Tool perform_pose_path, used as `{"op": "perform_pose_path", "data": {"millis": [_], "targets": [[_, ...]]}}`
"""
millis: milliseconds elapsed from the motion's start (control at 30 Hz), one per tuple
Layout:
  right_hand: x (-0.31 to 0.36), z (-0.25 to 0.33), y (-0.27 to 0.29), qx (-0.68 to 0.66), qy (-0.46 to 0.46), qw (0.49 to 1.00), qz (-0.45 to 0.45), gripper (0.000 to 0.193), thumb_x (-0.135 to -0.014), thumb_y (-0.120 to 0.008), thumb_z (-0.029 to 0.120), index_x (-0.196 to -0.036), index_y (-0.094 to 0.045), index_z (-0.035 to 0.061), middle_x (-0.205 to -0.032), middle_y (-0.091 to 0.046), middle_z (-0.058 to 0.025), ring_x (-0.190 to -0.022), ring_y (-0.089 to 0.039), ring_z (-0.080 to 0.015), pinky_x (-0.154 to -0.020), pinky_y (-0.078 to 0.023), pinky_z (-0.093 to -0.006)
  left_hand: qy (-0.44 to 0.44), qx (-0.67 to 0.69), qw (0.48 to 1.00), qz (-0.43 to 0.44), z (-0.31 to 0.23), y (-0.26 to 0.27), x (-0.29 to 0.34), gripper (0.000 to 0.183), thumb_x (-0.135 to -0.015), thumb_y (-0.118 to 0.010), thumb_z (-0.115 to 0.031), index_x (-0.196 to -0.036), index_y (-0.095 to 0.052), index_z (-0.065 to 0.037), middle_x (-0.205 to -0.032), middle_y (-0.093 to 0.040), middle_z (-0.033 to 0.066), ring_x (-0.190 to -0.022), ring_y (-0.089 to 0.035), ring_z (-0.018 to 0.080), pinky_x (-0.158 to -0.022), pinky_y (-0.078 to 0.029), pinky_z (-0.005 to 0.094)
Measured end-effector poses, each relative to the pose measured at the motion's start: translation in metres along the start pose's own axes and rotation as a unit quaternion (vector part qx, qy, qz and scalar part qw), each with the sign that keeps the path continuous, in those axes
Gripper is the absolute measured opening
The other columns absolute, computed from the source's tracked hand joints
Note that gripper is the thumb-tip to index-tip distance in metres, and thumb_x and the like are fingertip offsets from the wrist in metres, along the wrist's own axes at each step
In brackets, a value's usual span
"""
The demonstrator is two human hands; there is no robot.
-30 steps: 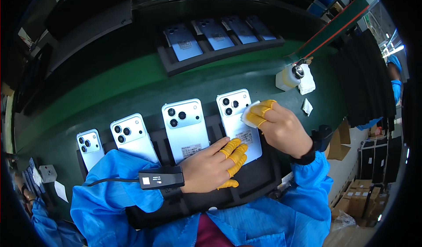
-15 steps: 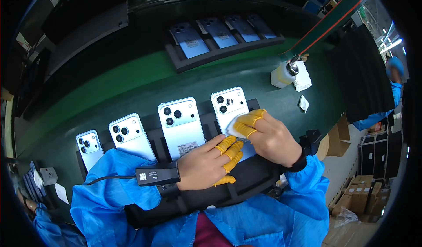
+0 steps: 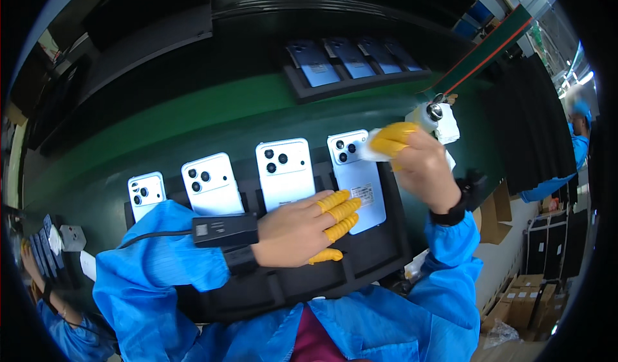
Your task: Cleaning the back panels and camera lenses of smartphones on a production line using a cloth and liquid cleaner.
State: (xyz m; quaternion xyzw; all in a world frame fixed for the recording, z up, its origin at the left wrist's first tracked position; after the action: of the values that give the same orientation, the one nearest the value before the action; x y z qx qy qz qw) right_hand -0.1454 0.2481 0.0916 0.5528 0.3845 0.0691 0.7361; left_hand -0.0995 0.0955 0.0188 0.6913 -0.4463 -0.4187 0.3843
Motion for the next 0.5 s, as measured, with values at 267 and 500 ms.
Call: {"op": "perform_pose_path", "data": {"millis": [267, 500], "targets": [[-0.086, 0.095, -0.09, -0.118, 0.194, 0.973, 0.048, 0.013, -0.069, -0.067, 0.001, -0.082, -0.068, 0.0002, -0.089, -0.065, -0.0106, -0.086, -0.062, -0.0258, -0.076, -0.054, -0.0332, 0.046, -0.002, 0.993, 0.105, 0.005, 0.024, 0.081, 0.069, -0.065, -0.059, -0.011, -0.133, -0.051, -0.001, -0.14, -0.046, 0.0185, -0.137, -0.036, 0.032, -0.116, -0.025, 0.0428], [-0.054, 0.08, -0.071, -0.035, 0.155, 0.982, 0.107, 0.02, -0.067, -0.069, 0.004, -0.087, -0.069, -0.0011, -0.092, -0.066, -0.0109, -0.09, -0.064, -0.0272, -0.077, -0.055, -0.0344, 0.063, 0.018, 0.995, 0.076, 0.018, 0.023, 0.104, 0.071, -0.059, -0.062, -0.011, -0.129, -0.056, -0.002, -0.138, -0.05, 0.0153, -0.135, -0.04, 0.0301, -0.108, -0.04, 0.04]]}}
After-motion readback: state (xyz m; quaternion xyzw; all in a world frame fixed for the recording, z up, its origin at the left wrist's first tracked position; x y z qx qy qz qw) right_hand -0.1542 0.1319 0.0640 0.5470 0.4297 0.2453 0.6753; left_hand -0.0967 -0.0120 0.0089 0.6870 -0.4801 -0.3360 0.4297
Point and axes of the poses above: each hand's wrist, its own x-axis away from the middle knuckle, its own y-axis out of the back of the hand, z = x × y, the point moved 7 cm from there along -x, towards the middle knuckle
